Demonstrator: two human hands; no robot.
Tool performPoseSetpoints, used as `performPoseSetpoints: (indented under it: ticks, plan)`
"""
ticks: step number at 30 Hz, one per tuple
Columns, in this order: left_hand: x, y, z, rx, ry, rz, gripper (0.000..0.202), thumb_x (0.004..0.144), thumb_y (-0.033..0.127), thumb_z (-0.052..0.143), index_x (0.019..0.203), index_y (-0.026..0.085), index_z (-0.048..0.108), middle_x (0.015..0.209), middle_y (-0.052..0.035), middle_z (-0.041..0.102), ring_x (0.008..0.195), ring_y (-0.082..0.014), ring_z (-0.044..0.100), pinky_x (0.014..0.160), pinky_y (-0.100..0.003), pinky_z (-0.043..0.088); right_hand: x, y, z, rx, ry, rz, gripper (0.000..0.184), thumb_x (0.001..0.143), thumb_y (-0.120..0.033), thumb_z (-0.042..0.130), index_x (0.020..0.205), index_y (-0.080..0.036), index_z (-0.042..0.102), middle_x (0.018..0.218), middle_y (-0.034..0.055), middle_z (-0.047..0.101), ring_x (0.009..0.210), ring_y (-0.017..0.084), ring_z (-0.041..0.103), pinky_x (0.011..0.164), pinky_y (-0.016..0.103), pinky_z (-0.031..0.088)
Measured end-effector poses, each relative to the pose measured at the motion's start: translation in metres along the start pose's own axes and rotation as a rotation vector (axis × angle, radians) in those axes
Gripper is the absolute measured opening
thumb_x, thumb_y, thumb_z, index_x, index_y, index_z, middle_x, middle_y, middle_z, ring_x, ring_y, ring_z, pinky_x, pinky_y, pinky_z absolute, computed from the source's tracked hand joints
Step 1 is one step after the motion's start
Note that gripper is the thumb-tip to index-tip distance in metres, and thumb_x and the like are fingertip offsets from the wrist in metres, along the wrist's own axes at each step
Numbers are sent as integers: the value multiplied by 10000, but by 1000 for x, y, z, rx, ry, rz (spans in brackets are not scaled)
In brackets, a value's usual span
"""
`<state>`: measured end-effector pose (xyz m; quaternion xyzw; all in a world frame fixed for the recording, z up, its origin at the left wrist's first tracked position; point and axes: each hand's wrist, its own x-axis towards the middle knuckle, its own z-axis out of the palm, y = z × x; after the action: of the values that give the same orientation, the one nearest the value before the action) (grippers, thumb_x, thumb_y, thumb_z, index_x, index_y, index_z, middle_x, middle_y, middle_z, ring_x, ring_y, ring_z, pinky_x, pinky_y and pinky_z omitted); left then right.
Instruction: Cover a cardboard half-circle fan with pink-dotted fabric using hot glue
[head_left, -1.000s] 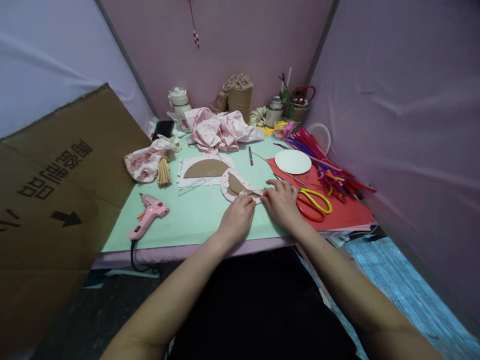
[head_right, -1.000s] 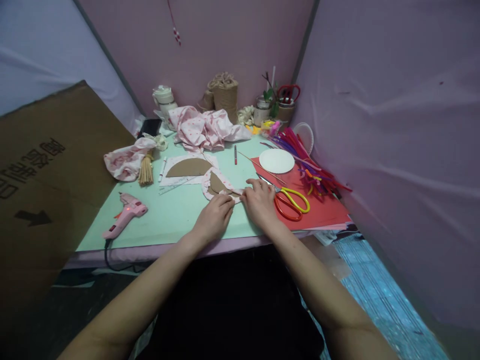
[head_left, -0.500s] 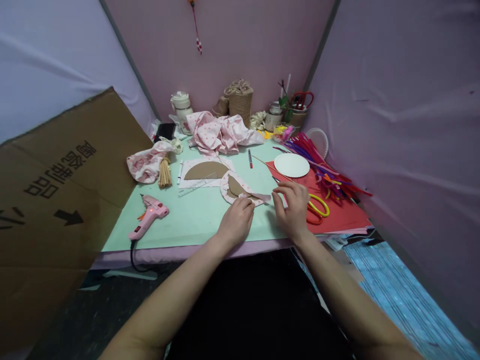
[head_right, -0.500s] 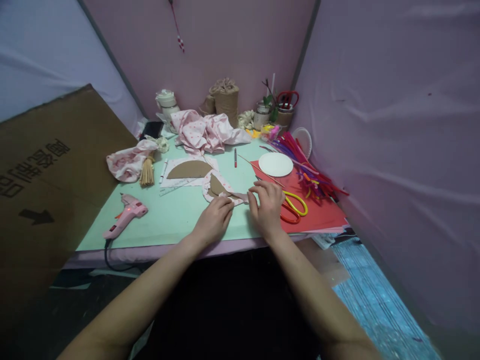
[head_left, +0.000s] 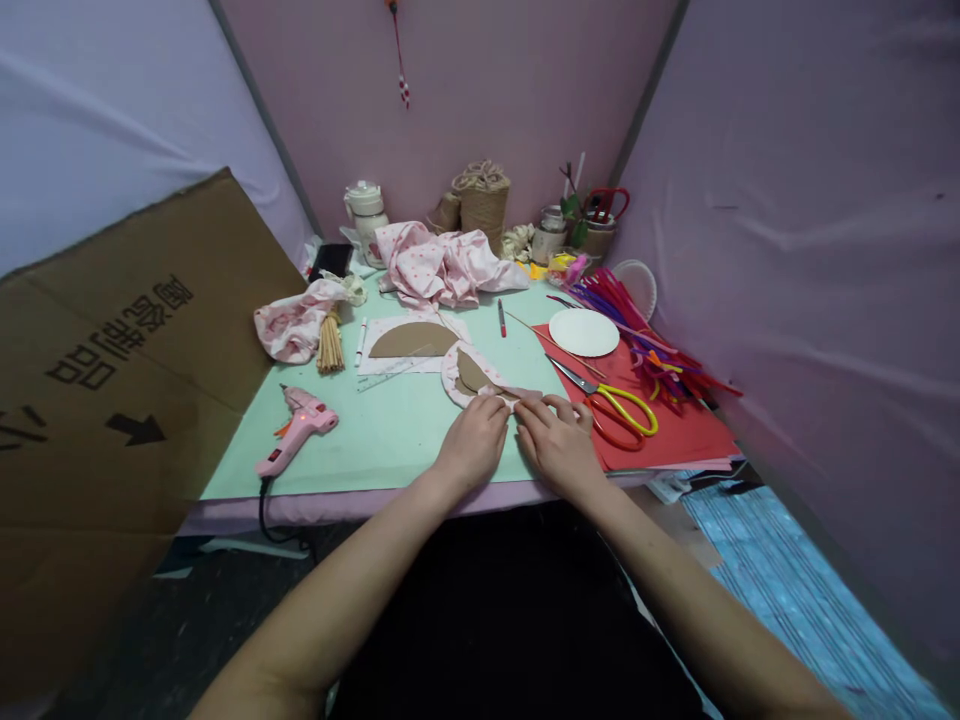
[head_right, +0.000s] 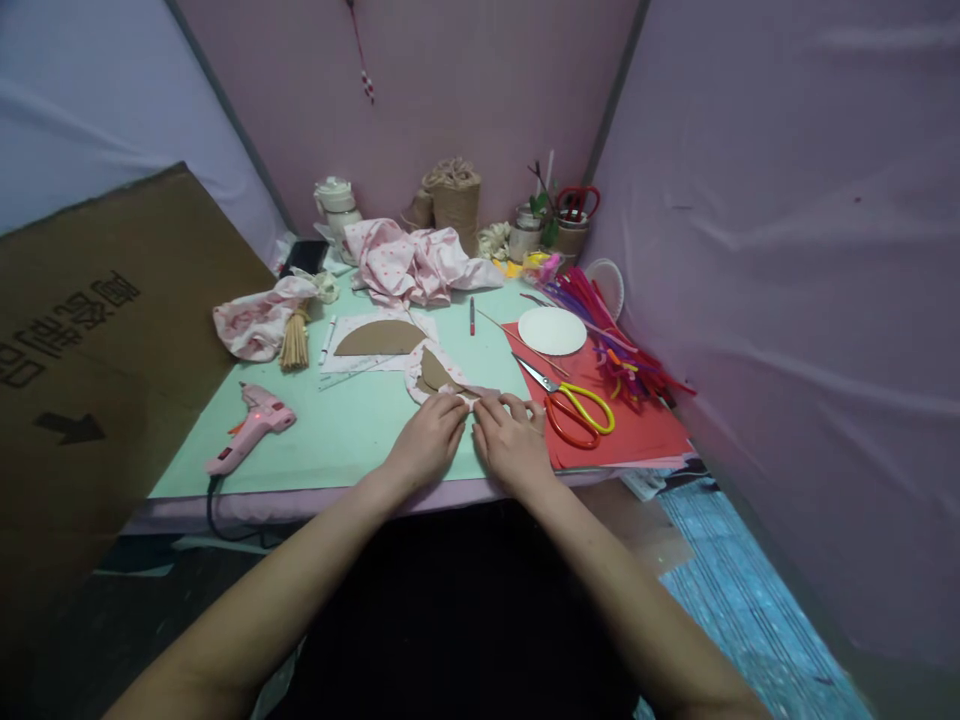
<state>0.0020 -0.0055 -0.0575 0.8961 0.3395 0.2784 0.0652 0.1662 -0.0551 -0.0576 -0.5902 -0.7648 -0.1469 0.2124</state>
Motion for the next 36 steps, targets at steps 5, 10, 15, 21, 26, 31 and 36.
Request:
performPoseSetpoints:
  ticks: [5, 10, 15, 21, 26, 31, 36]
  plan:
    - [-1, 0, 1, -10, -20, -18, 208, 955, 130, 465, 1090, 142, 623, 1112, -101, 636, 1100, -232, 563, 1038, -422, 487, 1, -2, 3, -5, -19, -36, 313, 996, -258, 443, 1227, -170, 636, 1246, 113, 692, 1170, 248, 524, 975, 429, 240]
    - [-2, 2, 1, -13, 28, -10, 231, 955, 116, 454, 1115, 143, 618, 1096, -104, 639, 1109, -234, 569, 1023, -428, 500, -9, 0, 1, 40, 101, 12, 345, 976, -247, 467, 1275, -173, 622, 1269, 114, 680, 1159, 253, 536, 967, 413, 284]
    - [-3, 3, 1, -22, 51, -9, 235, 955, 114, 449, 1114, 150, 619, 1097, -109, 635, 1120, -242, 568, 1014, -444, 507, -19, 3, 0, 81, 200, 43, 308, 959, -234, 500, 1220, -223, 662, 1194, 65, 724, 1085, 247, 568, 955, 430, 290]
    - [-3, 2, 3, 4, 42, 5, 247, 976, 145, 445, 1171, 145, 597, 1127, -112, 619, 1129, -239, 559, 1026, -439, 491, -10, -2, 4, 35, 77, 27, 317, 959, -281, 519, 1240, -212, 647, 1274, 60, 696, 1113, 271, 542, 934, 468, 271]
    - [-1, 1, 5, 67, -8, 11, 246, 985, 165, 439, 1161, 124, 607, 1108, -109, 620, 1096, -240, 556, 1024, -419, 481, -7, -3, 4, 32, 23, 6, 328, 963, -268, 502, 1254, -194, 635, 1303, 78, 678, 1155, 265, 532, 934, 458, 267]
    - [1, -1, 5, 81, -13, 20, 251, 977, 145, 444, 1154, 107, 618, 1069, -111, 626, 1078, -235, 557, 1036, -423, 472, -7, -2, 4, 36, 8, 7, 335, 967, -261, 489, 1263, -188, 628, 1304, 98, 675, 1179, 261, 532, 931, 451, 265]
    - [1, -2, 4, 92, -20, 31, 251, 962, 138, 464, 1151, 89, 622, 1052, -121, 626, 1065, -244, 560, 1011, -426, 487, -6, -4, 4, 49, 2, 5, 339, 974, -272, 473, 1269, -200, 624, 1305, 94, 674, 1167, 259, 539, 934, 456, 268]
